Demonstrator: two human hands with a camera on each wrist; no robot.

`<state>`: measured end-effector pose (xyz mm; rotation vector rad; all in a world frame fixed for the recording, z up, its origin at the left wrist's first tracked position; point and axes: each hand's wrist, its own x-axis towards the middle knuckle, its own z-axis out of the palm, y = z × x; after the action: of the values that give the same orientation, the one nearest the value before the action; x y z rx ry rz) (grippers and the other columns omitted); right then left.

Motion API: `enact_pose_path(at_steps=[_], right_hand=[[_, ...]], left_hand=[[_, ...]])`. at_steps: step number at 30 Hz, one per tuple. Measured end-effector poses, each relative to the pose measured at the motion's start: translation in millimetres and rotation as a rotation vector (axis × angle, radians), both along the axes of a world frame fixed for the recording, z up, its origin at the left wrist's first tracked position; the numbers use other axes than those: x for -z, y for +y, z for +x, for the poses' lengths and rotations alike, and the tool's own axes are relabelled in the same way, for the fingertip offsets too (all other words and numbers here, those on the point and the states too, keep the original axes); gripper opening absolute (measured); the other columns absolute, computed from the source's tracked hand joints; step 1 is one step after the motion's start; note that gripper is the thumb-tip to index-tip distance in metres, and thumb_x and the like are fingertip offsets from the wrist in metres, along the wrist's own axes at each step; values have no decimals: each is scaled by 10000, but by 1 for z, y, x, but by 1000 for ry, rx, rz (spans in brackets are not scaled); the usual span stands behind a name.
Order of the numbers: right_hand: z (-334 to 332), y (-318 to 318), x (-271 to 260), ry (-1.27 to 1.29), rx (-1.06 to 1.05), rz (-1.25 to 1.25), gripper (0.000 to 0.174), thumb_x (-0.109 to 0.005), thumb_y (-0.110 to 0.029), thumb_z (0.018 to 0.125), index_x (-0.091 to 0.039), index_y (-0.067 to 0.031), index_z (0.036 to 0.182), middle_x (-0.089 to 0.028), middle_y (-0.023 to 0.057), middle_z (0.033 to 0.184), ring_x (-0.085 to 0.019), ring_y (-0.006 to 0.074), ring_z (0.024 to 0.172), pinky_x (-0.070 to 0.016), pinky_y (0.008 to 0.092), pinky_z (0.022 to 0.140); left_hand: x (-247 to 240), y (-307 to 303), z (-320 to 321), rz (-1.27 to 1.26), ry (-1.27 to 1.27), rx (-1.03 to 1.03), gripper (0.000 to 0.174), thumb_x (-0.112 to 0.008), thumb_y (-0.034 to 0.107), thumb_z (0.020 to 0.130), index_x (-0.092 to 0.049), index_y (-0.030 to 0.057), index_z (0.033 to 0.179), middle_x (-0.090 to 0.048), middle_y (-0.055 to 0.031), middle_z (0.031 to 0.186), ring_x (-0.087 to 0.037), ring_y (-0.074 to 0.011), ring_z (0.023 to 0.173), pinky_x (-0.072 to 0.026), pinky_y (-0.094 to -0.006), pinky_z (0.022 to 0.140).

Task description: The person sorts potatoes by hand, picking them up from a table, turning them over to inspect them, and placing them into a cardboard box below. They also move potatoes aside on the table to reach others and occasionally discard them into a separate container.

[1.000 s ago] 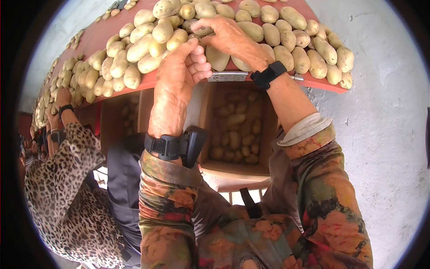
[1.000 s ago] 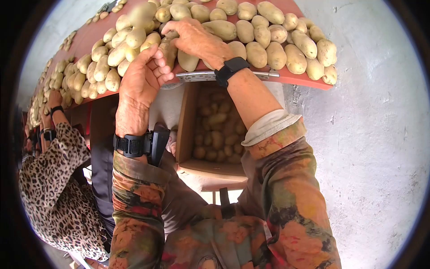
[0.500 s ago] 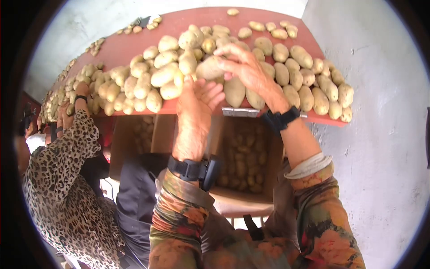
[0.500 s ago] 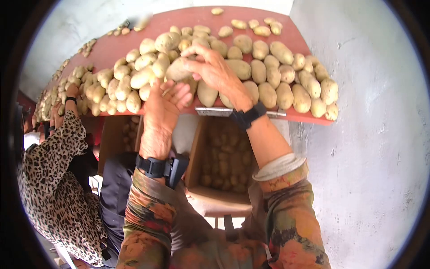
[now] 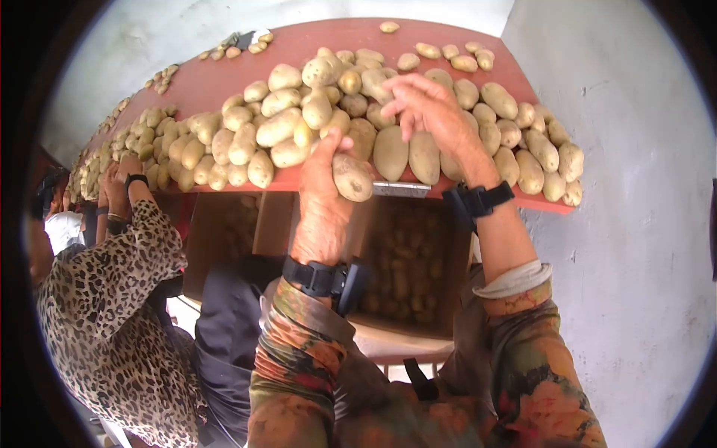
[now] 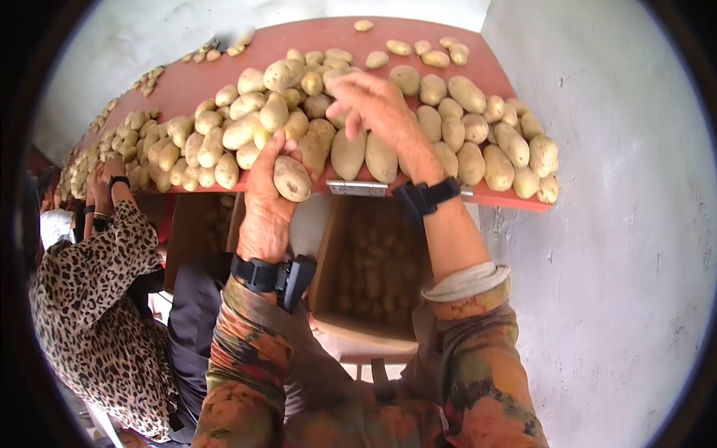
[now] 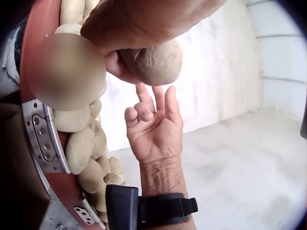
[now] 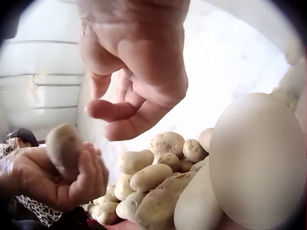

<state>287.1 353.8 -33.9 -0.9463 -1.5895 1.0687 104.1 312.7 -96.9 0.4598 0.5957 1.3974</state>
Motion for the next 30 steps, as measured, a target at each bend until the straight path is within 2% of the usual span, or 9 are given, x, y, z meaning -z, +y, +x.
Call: enact_pose_path(at_steps=[2, 5, 6, 10, 15, 21, 25, 27, 30], right_hand=[[5, 1, 6, 34, 40, -10, 336, -552, -271, 924, -594, 19, 1088, -663, 125, 850, -540, 83, 499, -452, 212, 473], [11, 3, 12, 33, 55, 39, 318, -559, -262, 921, -603, 21, 1058, -662, 113, 824, -555, 77, 533, -472, 217, 480], [10, 1, 13, -21, 57, 34, 311, -538, -264, 934, -601, 10, 1068, -655, 108, 852, -557, 79, 554, -476, 219, 515], [7, -3, 15, -84, 51, 34, 288, -506, -242, 954, -602, -2, 1082, -644, 95, 875, -559, 76, 590, -477, 216, 551], [3, -6, 18, -158, 55, 72, 277, -523, -228, 944, -607, -8, 1089, -649, 78, 867, -560, 67, 596, -477, 213, 544], [3, -3, 18, -193, 46, 58, 240, -542, -179, 909, -617, 8, 1041, -643, 64, 818, -572, 78, 563, -474, 214, 493], [-1, -1, 20, -177, 57, 30, 239, -541, -168, 903, -614, 8, 1047, -634, 60, 826, -579, 85, 594, -479, 218, 500], [-7, 4, 27, -109, 23, 17, 250, -549, -170, 897, -608, 12, 1058, -626, 59, 844, -594, 102, 650, -489, 225, 514], [-19, 6, 31, -132, -21, -26, 267, -545, -191, 928, -579, -39, 1145, -607, 66, 986, -605, 125, 810, -523, 244, 612]], left_hand=[[-7, -4, 7, 1, 55, 108, 155, -649, 210, 852, -593, 72, 893, -565, -33, 681, -580, -186, 525, -503, -321, 456], [3, -4, 16, 180, 200, 179, 174, -616, 198, 870, -607, 38, 939, -552, -36, 650, -585, -185, 524, -508, -310, 473], [5, -8, 18, 200, 235, 184, 199, -579, 170, 888, -609, 17, 1011, -552, -39, 644, -584, -178, 525, -506, -300, 474], [8, -16, 21, 219, 383, 325, 184, -553, 124, 898, -618, 24, 1038, -555, -41, 634, -592, -162, 579, -507, -289, 499], [14, -14, 25, 275, 333, 347, 175, -527, 97, 911, -615, 14, 1038, -588, -42, 667, -604, -145, 608, -523, -270, 577], [5, -7, 18, 123, 374, 151, 183, -535, 118, 906, -607, 16, 1039, -597, -32, 721, -594, -133, 619, -530, -277, 612], [-1, -1, 5, 98, 324, -106, 222, -534, 123, 890, -582, 17, 1080, -589, -50, 866, -592, -151, 747, -528, -293, 643], [-7, 3, 0, 9, 259, -291, 269, -551, 148, 885, -558, 23, 1123, -573, -68, 957, -580, -166, 805, -521, -310, 679], [-18, 11, -8, 12, 308, -375, 350, -564, 188, 883, -523, 31, 1193, -562, -95, 1060, -558, -197, 910, -492, -340, 743]])
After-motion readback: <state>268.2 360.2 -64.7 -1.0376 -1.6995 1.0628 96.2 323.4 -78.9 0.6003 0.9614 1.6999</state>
